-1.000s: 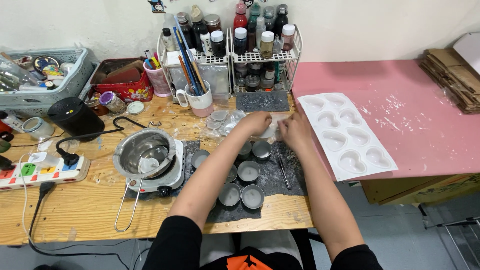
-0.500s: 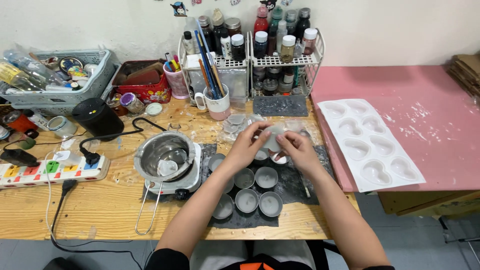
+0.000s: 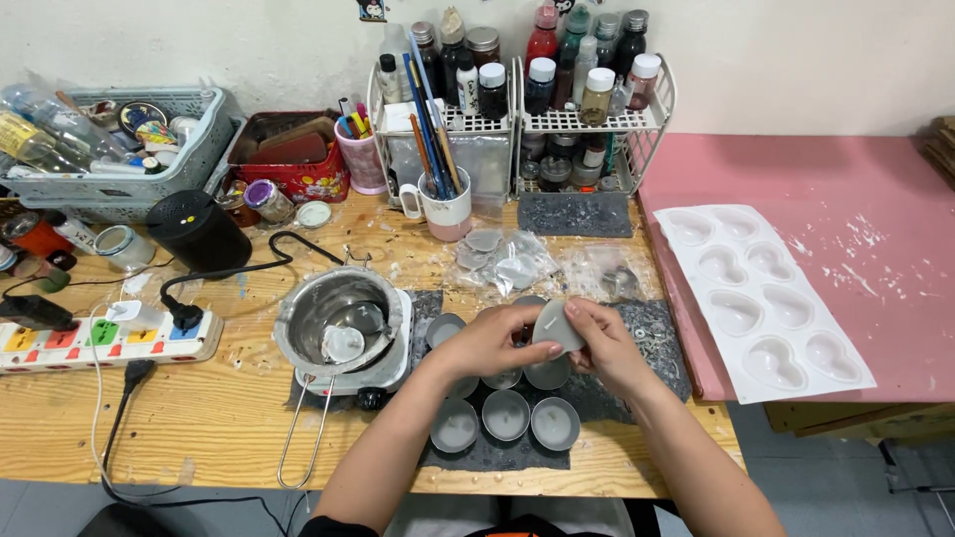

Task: Preparing wax chunks in small containers and stirring melted wax for candle production.

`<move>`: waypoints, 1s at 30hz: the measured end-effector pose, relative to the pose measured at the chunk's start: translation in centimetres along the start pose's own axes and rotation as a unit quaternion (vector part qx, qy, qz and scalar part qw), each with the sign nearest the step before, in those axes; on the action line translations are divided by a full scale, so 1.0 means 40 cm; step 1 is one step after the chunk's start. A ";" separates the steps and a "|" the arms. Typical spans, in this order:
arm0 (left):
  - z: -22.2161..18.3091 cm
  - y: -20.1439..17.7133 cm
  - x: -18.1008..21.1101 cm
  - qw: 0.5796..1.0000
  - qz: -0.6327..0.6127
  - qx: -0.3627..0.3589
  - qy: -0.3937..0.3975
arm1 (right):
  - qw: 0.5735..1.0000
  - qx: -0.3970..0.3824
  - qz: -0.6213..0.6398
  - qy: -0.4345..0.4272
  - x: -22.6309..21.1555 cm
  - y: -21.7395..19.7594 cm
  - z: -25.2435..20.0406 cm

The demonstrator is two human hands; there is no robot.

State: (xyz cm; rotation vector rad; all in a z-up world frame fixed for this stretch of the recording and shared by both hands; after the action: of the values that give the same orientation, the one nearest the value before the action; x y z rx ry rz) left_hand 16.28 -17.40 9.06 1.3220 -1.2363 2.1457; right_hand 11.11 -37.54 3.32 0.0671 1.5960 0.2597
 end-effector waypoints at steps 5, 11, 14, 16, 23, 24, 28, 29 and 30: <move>-0.004 0.001 0.010 0.999 0.031 0.016 0.038 | 0.994 -0.022 0.083 0.067 -0.033 0.010 -0.010; 0.011 0.042 -0.022 0.995 -0.042 0.088 -0.005 | 0.989 0.078 -0.090 -0.092 -0.020 0.025 -0.011; 0.027 0.088 -0.121 0.973 -0.203 0.096 -0.057 | 0.868 0.115 -0.386 -0.289 -0.073 0.032 -0.024; 0.033 0.102 -0.165 0.949 -0.289 0.094 -0.090 | 0.748 0.113 -0.526 -0.389 -0.101 0.048 -0.030; 0.025 0.108 -0.156 0.913 -0.379 0.059 -0.139 | 0.677 0.135 -0.589 -0.421 -0.130 0.072 -0.040; 0.023 0.110 -0.154 0.902 -0.396 0.047 -0.165 | 0.660 0.140 -0.587 -0.447 -0.136 0.076 -0.041; 0.014 0.101 -0.084 0.876 -0.440 0.016 -0.197 | 0.626 0.086 -0.602 -0.488 -0.100 0.038 -0.024; 0.013 0.101 -0.071 0.868 -0.454 -0.002 -0.200 | 0.625 0.086 -0.582 -0.513 -0.105 0.039 -0.026; 0.011 0.100 -0.058 0.860 -0.469 -0.019 -0.203 | 0.622 0.086 -0.562 -0.538 -0.109 0.040 -0.027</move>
State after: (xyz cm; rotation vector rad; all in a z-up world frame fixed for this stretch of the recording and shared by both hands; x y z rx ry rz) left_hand 15.09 -19.69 5.19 1.8882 -0.5119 1.1730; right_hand 10.05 -37.01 7.94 -0.5436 0.2079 -0.8208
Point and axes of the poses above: each hand's wrist, its own z-axis towards the middle knuckle, its own y-axis out of the palm, x = y × z, the point moved 2 cm from there along z, towards the middle knuckle, and after that the axes turned 1 degree about x, right-handed, at the moved point
